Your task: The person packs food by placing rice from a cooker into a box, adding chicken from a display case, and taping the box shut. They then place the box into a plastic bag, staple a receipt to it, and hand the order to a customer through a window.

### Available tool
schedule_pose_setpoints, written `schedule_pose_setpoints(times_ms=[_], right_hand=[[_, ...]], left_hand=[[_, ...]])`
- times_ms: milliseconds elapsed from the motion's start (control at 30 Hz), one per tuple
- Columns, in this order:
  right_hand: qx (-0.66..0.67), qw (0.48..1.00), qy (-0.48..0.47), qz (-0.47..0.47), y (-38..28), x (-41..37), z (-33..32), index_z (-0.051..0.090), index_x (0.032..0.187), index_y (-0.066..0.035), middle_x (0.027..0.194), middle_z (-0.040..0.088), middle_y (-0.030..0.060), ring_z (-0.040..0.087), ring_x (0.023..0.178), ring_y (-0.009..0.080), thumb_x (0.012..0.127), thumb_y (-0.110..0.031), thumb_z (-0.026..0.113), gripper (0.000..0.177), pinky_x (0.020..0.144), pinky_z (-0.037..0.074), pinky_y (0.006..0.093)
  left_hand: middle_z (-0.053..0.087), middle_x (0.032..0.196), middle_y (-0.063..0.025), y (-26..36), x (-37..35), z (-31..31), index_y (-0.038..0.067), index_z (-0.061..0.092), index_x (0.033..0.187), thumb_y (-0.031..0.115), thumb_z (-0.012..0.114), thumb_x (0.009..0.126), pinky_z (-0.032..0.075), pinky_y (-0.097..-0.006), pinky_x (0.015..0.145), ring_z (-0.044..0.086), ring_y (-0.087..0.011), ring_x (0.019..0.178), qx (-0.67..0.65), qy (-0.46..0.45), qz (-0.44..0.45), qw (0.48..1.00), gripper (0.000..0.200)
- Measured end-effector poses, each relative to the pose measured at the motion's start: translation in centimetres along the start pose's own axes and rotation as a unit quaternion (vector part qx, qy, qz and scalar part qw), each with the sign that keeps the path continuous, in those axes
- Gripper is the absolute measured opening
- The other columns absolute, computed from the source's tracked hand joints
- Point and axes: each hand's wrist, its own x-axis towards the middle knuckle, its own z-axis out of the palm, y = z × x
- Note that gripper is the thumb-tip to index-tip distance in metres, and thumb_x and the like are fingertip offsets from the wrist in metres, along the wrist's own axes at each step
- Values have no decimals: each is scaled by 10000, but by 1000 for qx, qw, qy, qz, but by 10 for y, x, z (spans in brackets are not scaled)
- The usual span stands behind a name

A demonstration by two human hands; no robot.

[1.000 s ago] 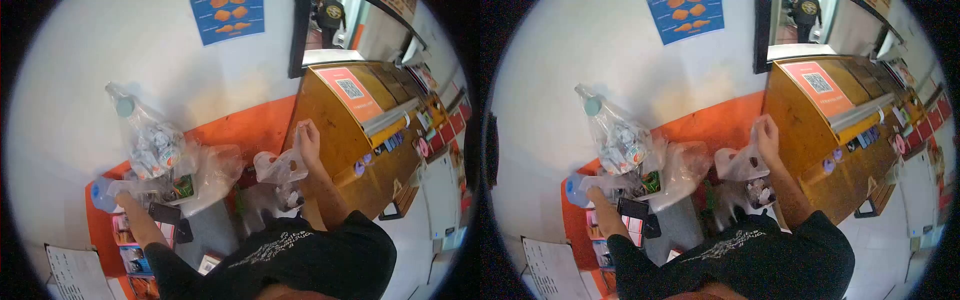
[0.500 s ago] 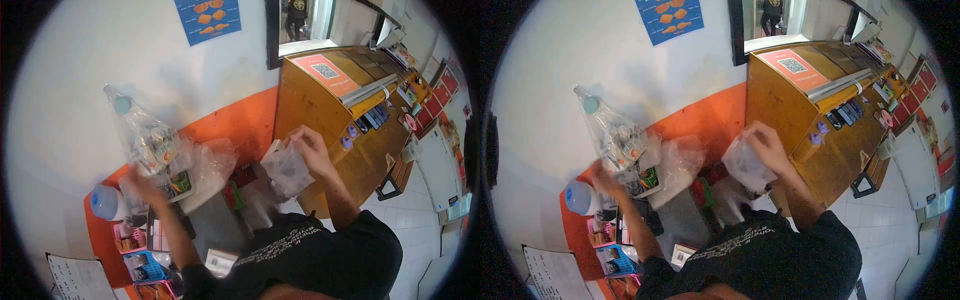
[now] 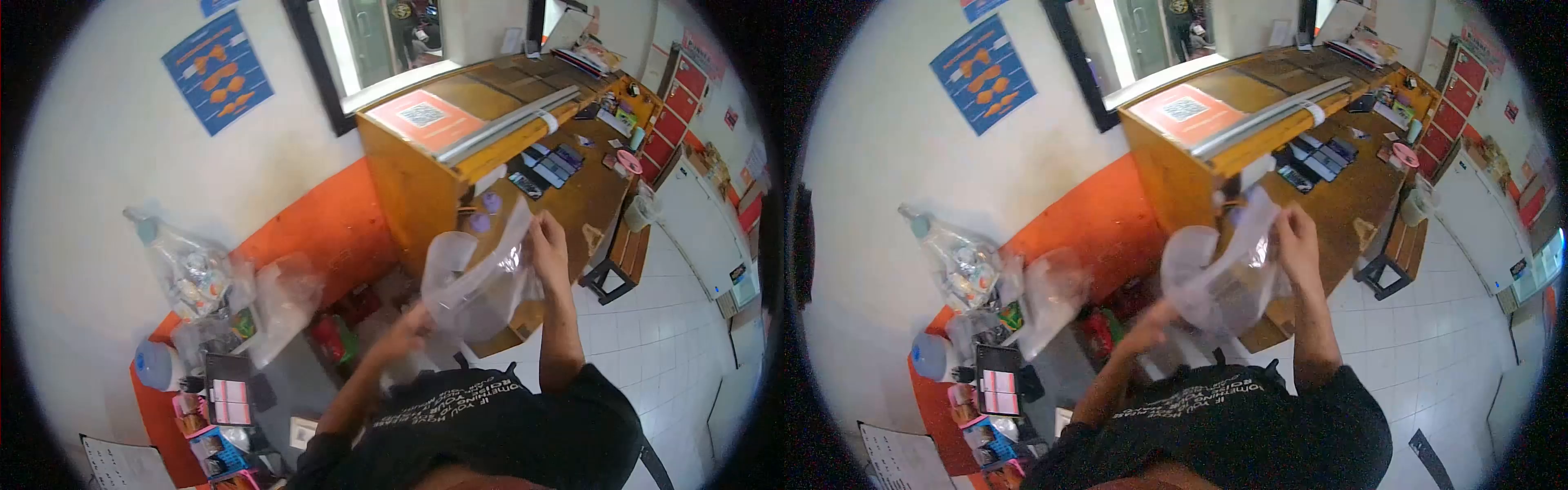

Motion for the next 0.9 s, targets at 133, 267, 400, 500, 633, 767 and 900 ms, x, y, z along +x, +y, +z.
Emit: schedule_pose_setpoints(times_ms=[133, 267, 400, 500, 633, 767, 900], right_hand=[[31, 979, 110, 166, 28, -30, -146, 585, 901, -67, 735, 537, -6, 513, 582, 86, 972, -184, 523, 150, 480, 391, 219], [208, 919, 270, 200, 35, -50, -298, 611, 950, -62, 740, 588, -7, 557, 581, 115, 947, -245, 577, 186, 476, 399, 206], [128, 871, 382, 282, 66, -64, -424, 635, 993, -32, 786, 644, 59, 550, 589, 124, 947, -319, 584, 295, 492, 421, 251], [128, 875, 383, 269, 76, -64, -471, 636, 994, -32, 827, 670, 76, 574, 656, 131, 947, -345, 590, 319, 545, 436, 255], [217, 828, 419, 303, 123, -55, -540, 606, 1067, -35, 889, 635, 31, 576, 743, 141, 947, -357, 552, 348, 595, 439, 278], [178, 858, 409, 254, 199, -18, -584, 575, 1045, -89, 945, 595, 35, 564, 795, 178, 935, -337, 542, 274, 615, 439, 311], [31, 882, 318, 347, 280, 36, -610, 594, 971, -64, 961, 636, 45, 640, 828, 229, 947, -273, 515, 225, 684, 505, 405]], left_hand=[[444, 1365, -124, -62, 95, 133, -1, 380, 1398, 258, 727, 802, 283, -398, 1114, 391, -269, 1302, 31, -39, 15, 999, 737], [492, 1314, -116, -67, 205, 251, 16, 450, 1364, 21, 541, 908, 345, -377, 1074, 441, -254, 1242, 1, -172, -144, 974, 465], [437, 1425, -128, -182, 258, 371, 30, 398, 1426, 12, 552, 914, 311, -375, 1112, 419, -256, 1306, -220, -204, -259, 918, 535], [449, 1411, -141, -162, 311, 416, 28, 425, 1400, 45, 588, 911, 320, -372, 1116, 400, -273, 1335, -49, -341, -95, 934, 517], [614, 1166, -175, -191, 372, 428, -34, 604, 1138, 109, 630, 905, 484, -383, 976, 590, -291, 1128, -254, -261, -257, 895, 275], [670, 953, -124, -208, 438, 401, -45, 654, 997, 108, 662, 888, 548, -364, 835, 654, -244, 920, -339, 27, -317, 885, 189], [676, 936, -109, -260, 502, 340, -49, 659, 1015, 125, 687, 873, 556, -354, 813, 666, -221, 879, -292, 109, -295, 903, 227]])
